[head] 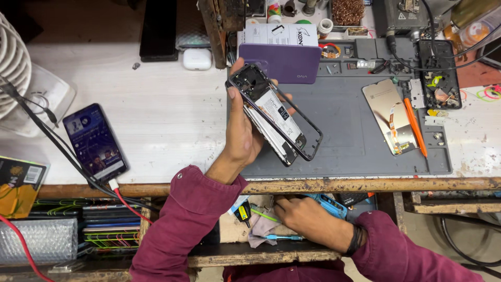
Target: The person disassembles a smartphone, removes the back cover and internal components, then installs a new display assembly. They connect the display ribbon cable to the motherboard and align the new screen with the phone chassis.
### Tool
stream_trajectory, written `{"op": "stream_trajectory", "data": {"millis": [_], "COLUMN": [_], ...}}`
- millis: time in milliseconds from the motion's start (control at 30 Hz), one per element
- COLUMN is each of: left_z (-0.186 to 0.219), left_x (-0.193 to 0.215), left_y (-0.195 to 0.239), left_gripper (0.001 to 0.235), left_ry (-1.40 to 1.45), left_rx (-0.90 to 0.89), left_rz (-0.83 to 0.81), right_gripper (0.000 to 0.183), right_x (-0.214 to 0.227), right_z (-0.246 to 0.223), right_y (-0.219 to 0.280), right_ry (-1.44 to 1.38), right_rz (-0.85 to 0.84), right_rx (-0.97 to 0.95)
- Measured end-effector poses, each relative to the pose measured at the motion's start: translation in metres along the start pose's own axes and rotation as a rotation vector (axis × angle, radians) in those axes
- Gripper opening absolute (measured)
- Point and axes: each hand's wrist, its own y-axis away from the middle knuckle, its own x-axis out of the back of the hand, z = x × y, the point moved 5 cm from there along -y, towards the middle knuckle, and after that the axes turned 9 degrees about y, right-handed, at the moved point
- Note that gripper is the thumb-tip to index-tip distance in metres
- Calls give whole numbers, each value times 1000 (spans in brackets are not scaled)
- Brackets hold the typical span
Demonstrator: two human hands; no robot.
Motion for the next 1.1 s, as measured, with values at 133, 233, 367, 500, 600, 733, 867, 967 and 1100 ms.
{"op": "stream_trajectory", "data": {"millis": [133,233,367,500,600,733,867,967,1100], "left_z": [-2,-3,-1,0,-1,-4,-3,-2,-4], "left_x": [2,3,1,0,1,5,2,2,4], "left_y": [1,4,1,1,0,1,3,-1,1], "left_gripper": [65,64,64,62,61,60,61,63,65], "left_ry": [26,16,5,-7,-16,-12,-33,-58,-81], "left_rx": [30,27,39,46,42,56,45,34,10], "left_rz": [23,13,29,45,29,40,55,51,27], "right_gripper": [31,37,37,32,34,53,24,41,12], "right_x": [-2,-6,-2,12,54,71,79,129,195], "right_z": [5,3,7,8,-1,1,21,39,70], "right_y": [-1,0,-9,-4,17,36,66,81,122], "right_ry": [16,15,62,-67,-215,-195,1,-68,-1083], "right_rz": [103,179,202,119,526,184,-519,-204,908], "right_rx": [-62,-56,27,-7,18,-103,-211,-215,-592]}}
